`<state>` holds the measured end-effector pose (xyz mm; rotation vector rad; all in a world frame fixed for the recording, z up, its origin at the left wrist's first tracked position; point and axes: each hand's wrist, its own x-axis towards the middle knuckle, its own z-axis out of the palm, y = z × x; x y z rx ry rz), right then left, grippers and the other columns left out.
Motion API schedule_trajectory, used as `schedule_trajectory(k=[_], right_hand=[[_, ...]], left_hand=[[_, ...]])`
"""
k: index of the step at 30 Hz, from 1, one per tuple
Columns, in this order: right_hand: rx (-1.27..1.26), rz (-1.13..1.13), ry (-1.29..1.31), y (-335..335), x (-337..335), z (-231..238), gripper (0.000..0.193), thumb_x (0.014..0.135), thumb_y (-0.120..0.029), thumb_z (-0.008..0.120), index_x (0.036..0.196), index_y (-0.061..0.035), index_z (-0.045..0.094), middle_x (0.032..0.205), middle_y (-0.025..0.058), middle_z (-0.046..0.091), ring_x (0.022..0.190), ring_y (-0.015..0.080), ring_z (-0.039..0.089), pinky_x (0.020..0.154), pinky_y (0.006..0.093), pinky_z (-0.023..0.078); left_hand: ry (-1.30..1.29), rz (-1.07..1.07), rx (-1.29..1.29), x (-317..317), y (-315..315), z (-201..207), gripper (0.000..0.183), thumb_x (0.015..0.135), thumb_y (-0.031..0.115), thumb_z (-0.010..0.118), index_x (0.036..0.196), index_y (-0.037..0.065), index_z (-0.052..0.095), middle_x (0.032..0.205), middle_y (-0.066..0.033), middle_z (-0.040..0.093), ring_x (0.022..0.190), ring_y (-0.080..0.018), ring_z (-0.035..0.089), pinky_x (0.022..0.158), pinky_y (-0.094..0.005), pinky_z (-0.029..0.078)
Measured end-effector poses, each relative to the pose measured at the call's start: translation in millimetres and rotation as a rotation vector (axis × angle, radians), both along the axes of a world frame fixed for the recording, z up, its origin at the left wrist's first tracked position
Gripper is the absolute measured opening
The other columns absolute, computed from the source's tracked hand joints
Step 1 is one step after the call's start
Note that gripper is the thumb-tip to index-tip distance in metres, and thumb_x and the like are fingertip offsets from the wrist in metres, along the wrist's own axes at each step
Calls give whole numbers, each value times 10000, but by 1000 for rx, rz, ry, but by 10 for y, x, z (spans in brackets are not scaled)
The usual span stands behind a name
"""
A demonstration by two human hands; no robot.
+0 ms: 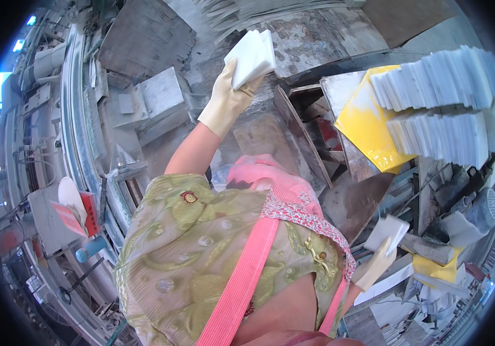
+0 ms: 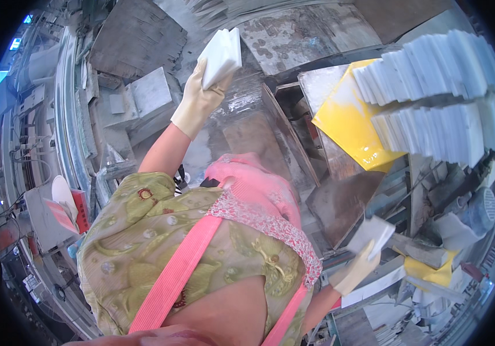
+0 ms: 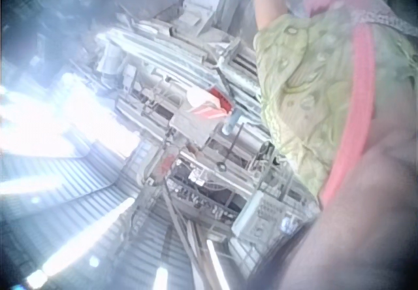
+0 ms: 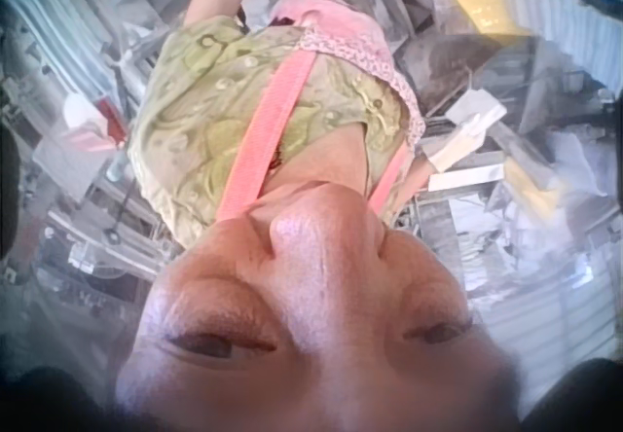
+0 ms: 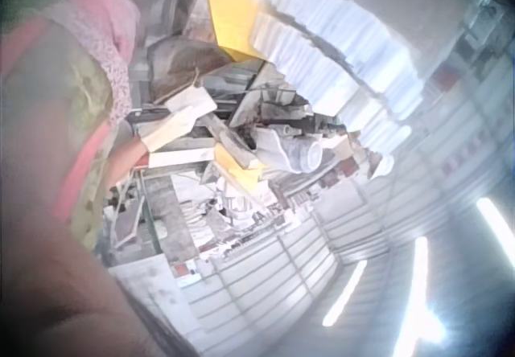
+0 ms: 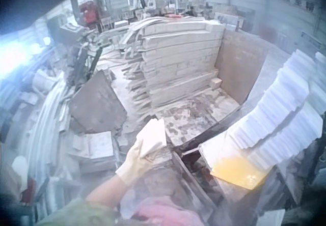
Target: The person repeatedly picks up white rectangular tiles from a nearby pile and places them onto a yellow tray on a machine. The person handles the tiles one at a time, aligning them in neat rows on the tray throughout the clip.
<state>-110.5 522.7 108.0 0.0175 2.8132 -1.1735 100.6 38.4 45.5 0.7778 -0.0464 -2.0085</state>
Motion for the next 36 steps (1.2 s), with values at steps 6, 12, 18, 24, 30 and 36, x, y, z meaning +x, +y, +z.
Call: schedule_trajectory(k=[6,12,18,24,30,36], right_hand=[[-220,299,62,-1332,-395,-81,312,1022,-190,636,1146,95,653,1020,110,678,899,157,605,807,330,500],[-138,397,161,-1872,-632,-308,264,977,-170,674,1071,76,693,917,77,709,817,131,623,738,334,514],[-146,271,71,-2067,-654,-479,304,927,-222,716,1051,56,712,832,155,720,753,201,680,698,371,523],[-115,301,62,-2022,-568,-407,389,944,-355,668,981,31,696,814,204,690,734,304,683,693,415,508],[-128,275,65,-1967,-417,-450,416,952,-399,641,981,14,682,833,225,676,797,401,657,727,448,495],[-115,293,113,-1951,-383,-532,465,959,-451,621,1017,6,685,867,234,678,830,411,655,761,452,498]], left_hand=[[-92,16,134,19,-213,-10,445,1054,286,564,1415,62,434,1365,-188,580,1222,-412,626,1013,-569,569],[-127,-188,56,-140,-225,-71,537,1052,288,562,1476,18,373,1407,-206,548,1247,-410,611,1041,-576,545],[-210,-767,-238,-680,-139,-132,577,1024,285,597,1471,-21,399,1369,-225,587,1232,-395,627,1051,-526,540],[4,-810,37,-1305,442,-39,418,1017,251,627,1365,39,535,1278,-136,675,1133,-303,692,922,-471,613],[61,-758,195,-1523,721,73,332,1026,209,617,1303,32,565,1243,-140,684,1131,-317,690,917,-463,628],[16,-650,179,-1616,807,148,406,1054,201,563,1390,-2,458,1401,-203,559,1250,-411,605,1006,-553,584]])
